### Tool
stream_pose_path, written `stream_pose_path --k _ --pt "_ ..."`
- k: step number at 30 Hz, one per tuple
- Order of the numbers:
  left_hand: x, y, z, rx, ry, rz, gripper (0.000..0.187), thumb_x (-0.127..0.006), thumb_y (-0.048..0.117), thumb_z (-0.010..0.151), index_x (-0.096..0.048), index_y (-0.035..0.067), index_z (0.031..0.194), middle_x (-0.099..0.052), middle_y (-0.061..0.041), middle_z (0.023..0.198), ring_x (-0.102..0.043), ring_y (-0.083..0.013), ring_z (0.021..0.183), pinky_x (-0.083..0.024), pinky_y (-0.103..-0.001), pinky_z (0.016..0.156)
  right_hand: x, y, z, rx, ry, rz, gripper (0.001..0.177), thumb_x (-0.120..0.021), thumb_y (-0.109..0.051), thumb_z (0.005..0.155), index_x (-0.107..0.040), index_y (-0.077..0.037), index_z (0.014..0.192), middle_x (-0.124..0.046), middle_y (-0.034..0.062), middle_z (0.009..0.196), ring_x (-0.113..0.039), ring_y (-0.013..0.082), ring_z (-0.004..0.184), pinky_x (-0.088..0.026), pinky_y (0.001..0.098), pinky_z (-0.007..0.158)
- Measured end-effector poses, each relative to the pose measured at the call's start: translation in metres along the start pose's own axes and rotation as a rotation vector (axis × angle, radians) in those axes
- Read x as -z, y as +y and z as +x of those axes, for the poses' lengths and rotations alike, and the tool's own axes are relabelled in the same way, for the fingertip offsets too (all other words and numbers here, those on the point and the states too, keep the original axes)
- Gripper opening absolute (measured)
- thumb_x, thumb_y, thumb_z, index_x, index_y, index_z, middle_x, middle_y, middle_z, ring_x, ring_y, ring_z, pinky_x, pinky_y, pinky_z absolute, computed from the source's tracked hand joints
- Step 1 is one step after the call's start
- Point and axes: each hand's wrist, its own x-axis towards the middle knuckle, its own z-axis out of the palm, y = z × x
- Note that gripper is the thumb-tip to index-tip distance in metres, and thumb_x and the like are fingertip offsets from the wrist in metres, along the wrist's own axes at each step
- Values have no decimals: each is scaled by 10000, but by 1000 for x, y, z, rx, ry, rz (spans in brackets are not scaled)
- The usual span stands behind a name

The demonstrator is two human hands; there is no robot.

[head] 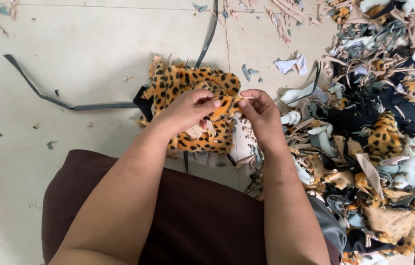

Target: The person is collecting small fabric scraps from a pile and stuffing them into a larger piece of fabric to create a bundle.

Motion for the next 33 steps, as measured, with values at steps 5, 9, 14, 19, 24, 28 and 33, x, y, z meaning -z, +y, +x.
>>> stream_pose_path --k 5,9,14,19,24,28,33 --pt "-4 -9 5 35 118 142 359 -630 291 974 -696 48 1229 -747 -109 974 -779 -165 703 -629 -294 657 -10 29 7 -199 105 -87 219 -694 -132 993 -600 -44 1170 -687 150 1004 -682 176 746 -548 224 573" --pt "1 -37 33 -26 231 337 308 -659 329 972 -736 183 1232 -770 -67 1043 -764 -275 952 -604 -361 756 -19 18 2 -134 176 -228 98 -658 -87 1009 -629 -49 1094 -649 123 1042 -695 180 880 -607 308 713" --pt "-2 -4 7 -132 312 283 293 -680 230 955 -731 233 1243 -765 -62 1151 -731 -264 1078 -582 -383 894 -19 16 -1 -43 207 -259 81 -640 -45 1000 -641 -74 1075 -631 87 1124 -685 198 1049 -579 321 860" --pt "23 -16 8 -163 403 724 206 -614 267 989 -731 206 1147 -717 -89 1151 -684 -362 1105 -575 -472 896 -21 23 -6 102 258 -525 171 -577 22 972 -667 -102 1050 -563 48 1162 -633 230 1137 -593 329 857" --pt "18 -32 -7 115 163 1341 491 -514 521 949 -777 125 1072 -633 -138 1218 -490 -348 1234 -418 -445 972 -51 -7 -27 551 62 -844 349 -639 62 866 -796 -219 1001 -690 -39 974 -635 196 1051 -511 291 871" --pt "-5 -25 -10 141 294 1401 387 -535 462 973 -785 187 1079 -611 -49 1233 -446 -221 1217 -330 -327 973 -60 4 -29 562 -31 -1100 404 -592 -36 939 -743 -272 1230 -627 -87 1292 -486 203 1253 -409 344 976" --pt "-8 -24 -3 122 197 1239 408 -541 400 938 -689 98 1169 -577 -104 1218 -434 -283 1209 -367 -409 973 -54 20 -24 494 -47 -1157 477 -538 -59 970 -701 -296 1351 -602 -102 1380 -428 207 1313 -364 359 988"
